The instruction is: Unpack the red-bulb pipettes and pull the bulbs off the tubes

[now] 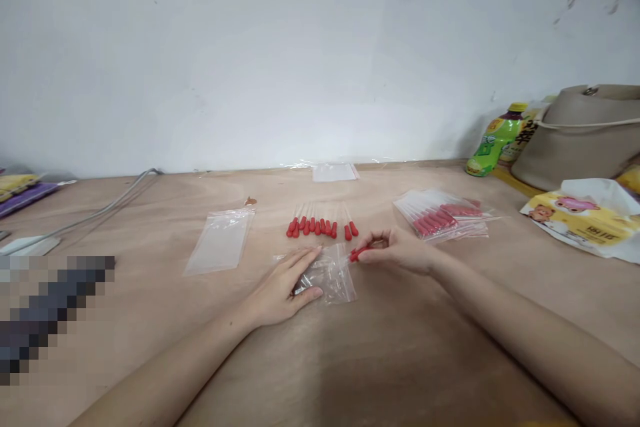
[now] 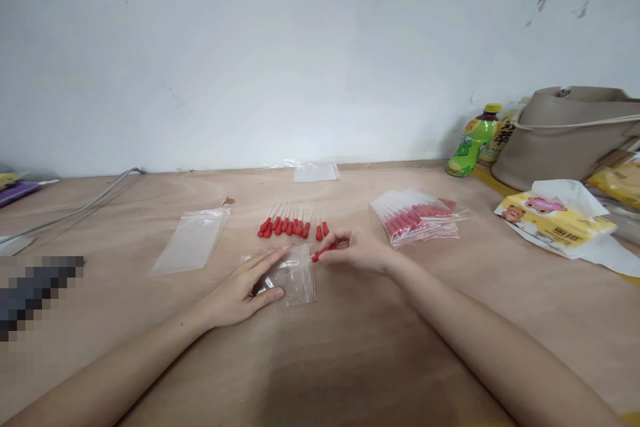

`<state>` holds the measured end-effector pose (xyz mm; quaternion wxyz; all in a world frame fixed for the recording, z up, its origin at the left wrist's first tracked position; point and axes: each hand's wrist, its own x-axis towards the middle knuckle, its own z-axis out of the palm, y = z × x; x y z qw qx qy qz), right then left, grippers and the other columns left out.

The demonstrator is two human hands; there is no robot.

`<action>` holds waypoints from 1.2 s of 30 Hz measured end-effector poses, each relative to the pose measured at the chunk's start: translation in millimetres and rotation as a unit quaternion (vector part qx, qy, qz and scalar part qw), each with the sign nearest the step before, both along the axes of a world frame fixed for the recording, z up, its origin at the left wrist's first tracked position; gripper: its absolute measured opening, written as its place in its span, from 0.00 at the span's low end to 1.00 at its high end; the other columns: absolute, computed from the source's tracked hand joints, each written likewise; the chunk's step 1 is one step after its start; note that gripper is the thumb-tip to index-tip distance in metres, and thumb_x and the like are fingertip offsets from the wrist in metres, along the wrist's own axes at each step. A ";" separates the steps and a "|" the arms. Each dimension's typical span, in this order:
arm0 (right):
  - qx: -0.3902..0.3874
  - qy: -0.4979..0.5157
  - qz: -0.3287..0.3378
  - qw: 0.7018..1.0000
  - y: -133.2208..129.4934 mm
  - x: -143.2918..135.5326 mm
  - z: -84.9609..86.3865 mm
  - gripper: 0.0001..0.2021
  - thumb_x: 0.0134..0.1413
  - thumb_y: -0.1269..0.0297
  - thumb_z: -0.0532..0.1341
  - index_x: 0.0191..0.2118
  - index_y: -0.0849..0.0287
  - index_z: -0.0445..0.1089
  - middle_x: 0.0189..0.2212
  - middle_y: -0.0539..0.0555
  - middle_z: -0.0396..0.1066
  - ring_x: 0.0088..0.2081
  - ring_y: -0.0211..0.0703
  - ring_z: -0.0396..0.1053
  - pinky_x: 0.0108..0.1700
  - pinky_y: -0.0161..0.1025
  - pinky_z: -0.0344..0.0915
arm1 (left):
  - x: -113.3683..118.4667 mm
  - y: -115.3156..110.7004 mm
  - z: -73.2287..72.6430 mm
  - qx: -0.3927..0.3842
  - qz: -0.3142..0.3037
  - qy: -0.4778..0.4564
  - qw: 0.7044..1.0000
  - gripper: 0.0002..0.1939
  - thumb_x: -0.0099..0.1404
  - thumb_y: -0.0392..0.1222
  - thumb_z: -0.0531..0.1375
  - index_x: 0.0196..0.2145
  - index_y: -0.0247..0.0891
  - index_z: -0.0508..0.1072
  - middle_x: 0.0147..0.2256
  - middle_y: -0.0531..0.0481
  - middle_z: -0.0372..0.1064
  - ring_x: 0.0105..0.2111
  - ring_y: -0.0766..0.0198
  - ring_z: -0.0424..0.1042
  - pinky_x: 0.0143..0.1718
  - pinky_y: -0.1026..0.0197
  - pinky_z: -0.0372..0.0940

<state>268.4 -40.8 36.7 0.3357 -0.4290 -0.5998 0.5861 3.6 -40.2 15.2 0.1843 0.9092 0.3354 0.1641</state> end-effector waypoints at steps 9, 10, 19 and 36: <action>0.228 -0.041 -0.230 0.945 22.8 37.3 42.7 0.11 0.41 0.59 0.65 0.30 0.59 0.68 0.30 0.52 0.72 0.30 0.36 0.68 0.34 0.35 0.64 | -7.8 35.3 4.0 -0.059 0.200 -0.307 0.929 0.22 0.66 0.52 0.46 0.53 0.43 0.62 0.57 0.49 0.55 0.59 0.57 0.50 0.60 0.52 0.44; 0.266 -0.035 -0.238 0.933 28.1 26.7 38.4 0.10 0.42 0.60 0.65 0.30 0.60 0.68 0.31 0.53 0.72 0.32 0.38 0.68 0.35 0.36 0.64 | -7.0 47.6 2.9 -0.104 0.227 -0.372 0.894 0.22 0.66 0.53 0.46 0.53 0.42 0.63 0.57 0.50 0.54 0.59 0.59 0.49 0.61 0.54 0.42; 0.464 -0.309 -0.187 0.809 71.4 -81.4 -2.5 0.06 0.51 0.71 0.54 0.32 0.61 0.69 0.34 0.55 0.62 0.32 0.37 0.63 0.36 0.34 0.62 | 17.1 102.3 -2.3 -0.319 0.276 -0.528 0.737 0.31 0.66 0.56 0.35 0.58 0.31 0.50 0.59 0.37 0.49 0.59 0.61 0.51 0.59 0.58 0.47; 0.387 -0.355 -0.140 0.840 35.0 -71.1 -3.9 0.08 0.52 0.61 0.57 0.30 0.60 0.69 0.28 0.52 0.65 0.30 0.38 0.63 0.33 0.34 0.58 | 16.7 96.4 -10.0 -0.290 0.232 -0.457 0.808 0.31 0.65 0.59 0.40 0.54 0.34 0.59 0.55 0.38 0.56 0.56 0.59 0.56 0.56 0.55 0.53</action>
